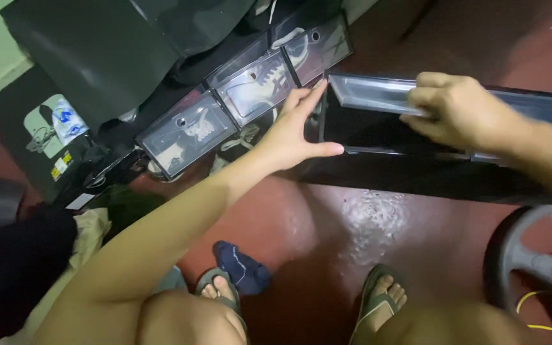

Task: Assembling and organizing plastic shoe storage boxes on the floor.

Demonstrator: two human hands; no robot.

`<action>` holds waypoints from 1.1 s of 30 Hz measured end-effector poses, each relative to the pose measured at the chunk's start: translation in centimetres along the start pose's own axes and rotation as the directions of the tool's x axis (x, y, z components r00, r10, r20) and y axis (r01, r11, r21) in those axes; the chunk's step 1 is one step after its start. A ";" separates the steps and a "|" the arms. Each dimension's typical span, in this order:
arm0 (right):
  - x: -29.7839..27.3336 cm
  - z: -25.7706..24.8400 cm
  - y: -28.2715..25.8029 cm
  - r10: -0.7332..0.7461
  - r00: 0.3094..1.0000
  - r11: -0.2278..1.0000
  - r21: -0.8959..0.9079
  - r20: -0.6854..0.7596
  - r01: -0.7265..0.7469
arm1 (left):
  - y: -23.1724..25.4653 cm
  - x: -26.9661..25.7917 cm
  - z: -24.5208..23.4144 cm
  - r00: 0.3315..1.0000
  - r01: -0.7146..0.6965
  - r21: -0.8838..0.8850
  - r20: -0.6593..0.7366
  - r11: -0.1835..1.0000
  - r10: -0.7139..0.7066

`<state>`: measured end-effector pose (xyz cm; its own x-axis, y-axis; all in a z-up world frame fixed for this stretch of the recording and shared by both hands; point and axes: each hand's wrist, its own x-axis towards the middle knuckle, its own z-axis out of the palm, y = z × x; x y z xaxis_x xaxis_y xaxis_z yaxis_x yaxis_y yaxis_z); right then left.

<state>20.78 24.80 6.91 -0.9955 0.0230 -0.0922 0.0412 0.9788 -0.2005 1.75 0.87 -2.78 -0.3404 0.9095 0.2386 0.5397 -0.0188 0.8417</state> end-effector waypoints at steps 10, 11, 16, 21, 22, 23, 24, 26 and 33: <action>-0.4 -0.9 11.9 -0.052 0.821 0.987 0.098 -0.568 0.130 | 1.9 -1.7 0.7 0.998 0.036 -0.022 -0.056 0.999 -0.037; -0.7 -0.6 12.2 0.006 0.831 0.998 -0.049 -0.556 -0.039 | 2.3 -1.7 0.4 0.997 0.071 -0.014 -0.036 0.997 -0.071; -1.6 -2.5 -2.9 0.049 0.965 0.993 -0.091 -0.257 -0.075 | 3.0 -1.1 -1.4 0.997 0.062 0.018 0.038 0.998 -0.063; -1.4 0.5 -4.5 -0.089 0.996 0.994 0.055 -0.008 0.089 | 3.0 0.7 -3.6 0.958 -0.239 0.073 0.181 0.968 0.222; -1.5 0.9 -4.1 -0.090 0.996 0.994 0.060 -0.004 0.090 | 3.7 0.6 -3.4 0.959 -0.233 0.072 0.183 0.970 0.217; -1.6 1.4 -3.7 -0.065 0.997 0.993 0.093 -0.036 0.068 | 4.3 0.5 -3.3 0.936 -0.335 0.176 0.175 0.926 0.306; -1.6 1.7 -3.2 -0.040 0.997 0.991 0.122 -0.072 0.049 | 4.9 0.6 -3.2 0.901 -0.432 0.282 0.179 0.857 0.395; -2.0 1.9 -2.9 0.007 0.998 0.985 0.171 -0.065 0.004 | 4.1 0.3 -2.5 0.897 -0.441 0.398 0.213 0.804 0.387; -7.3 1.5 -0.7 0.235 0.972 0.969 -0.086 0.025 -0.232 | 5.2 -0.1 -1.8 0.876 -0.482 0.643 0.344 0.596 0.337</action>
<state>28.18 23.60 6.24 -0.9554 0.2476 -0.1608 0.2639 0.9604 -0.0891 3.21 -0.02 2.49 0.1485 0.9336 0.3261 0.9804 -0.1823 0.0753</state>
